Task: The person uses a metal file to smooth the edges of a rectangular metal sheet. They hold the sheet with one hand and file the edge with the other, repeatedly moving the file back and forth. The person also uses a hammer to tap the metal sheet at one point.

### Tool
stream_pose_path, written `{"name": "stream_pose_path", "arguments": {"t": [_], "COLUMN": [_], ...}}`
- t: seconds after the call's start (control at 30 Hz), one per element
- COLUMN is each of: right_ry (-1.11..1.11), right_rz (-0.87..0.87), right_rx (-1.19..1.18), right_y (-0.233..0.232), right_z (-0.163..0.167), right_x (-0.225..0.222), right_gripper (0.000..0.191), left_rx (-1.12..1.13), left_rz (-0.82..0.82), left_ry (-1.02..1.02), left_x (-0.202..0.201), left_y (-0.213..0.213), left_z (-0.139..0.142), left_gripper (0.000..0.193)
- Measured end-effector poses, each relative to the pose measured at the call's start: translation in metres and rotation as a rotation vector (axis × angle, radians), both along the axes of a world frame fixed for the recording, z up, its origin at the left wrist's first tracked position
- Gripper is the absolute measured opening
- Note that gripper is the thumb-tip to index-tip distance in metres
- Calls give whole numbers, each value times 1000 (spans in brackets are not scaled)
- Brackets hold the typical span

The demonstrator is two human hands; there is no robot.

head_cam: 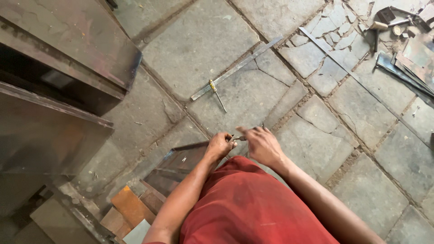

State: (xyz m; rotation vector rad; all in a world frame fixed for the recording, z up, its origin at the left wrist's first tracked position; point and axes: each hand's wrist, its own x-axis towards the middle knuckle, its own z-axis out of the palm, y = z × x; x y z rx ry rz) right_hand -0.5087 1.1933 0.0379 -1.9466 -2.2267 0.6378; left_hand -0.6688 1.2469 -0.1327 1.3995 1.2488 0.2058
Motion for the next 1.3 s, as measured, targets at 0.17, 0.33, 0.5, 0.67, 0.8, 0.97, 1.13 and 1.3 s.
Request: {"name": "stream_pose_path", "arguments": {"t": [0.17,0.33,0.5,0.67,0.8,0.97,1.13,1.3], "right_ry": [38,120,181,19,212,305,140,287], "right_rz": [56,-25,-568,-11,-256,-574,-187,-455], "right_rx": [185,305,-335,322,398,-224,220,256], "right_y": [-10,-11,3,6,3,14,20,24], "right_z": [-16,-18,-14,-16,-19,-18,-16,-8], "right_x": [8,16,17,10,5,5,-4,-2], "right_gripper": [25,24,29,35,29,28,31,35], "left_rx": [70,44,81,91,175,129,175,128], "left_rz": [24,18,16,45,68,103,73,47], "left_ry": [-54,-34,-27,-61,-65,-59,-57,-28], "left_x": [-1,2,-1,-5,-11,-15,-14,-10], "left_y": [7,7,13,22,26,28,26,22], "left_z": [-2,-2,1,9,14,16,14,13], "left_gripper": [40,39,38,37,37,37,36,35]}}
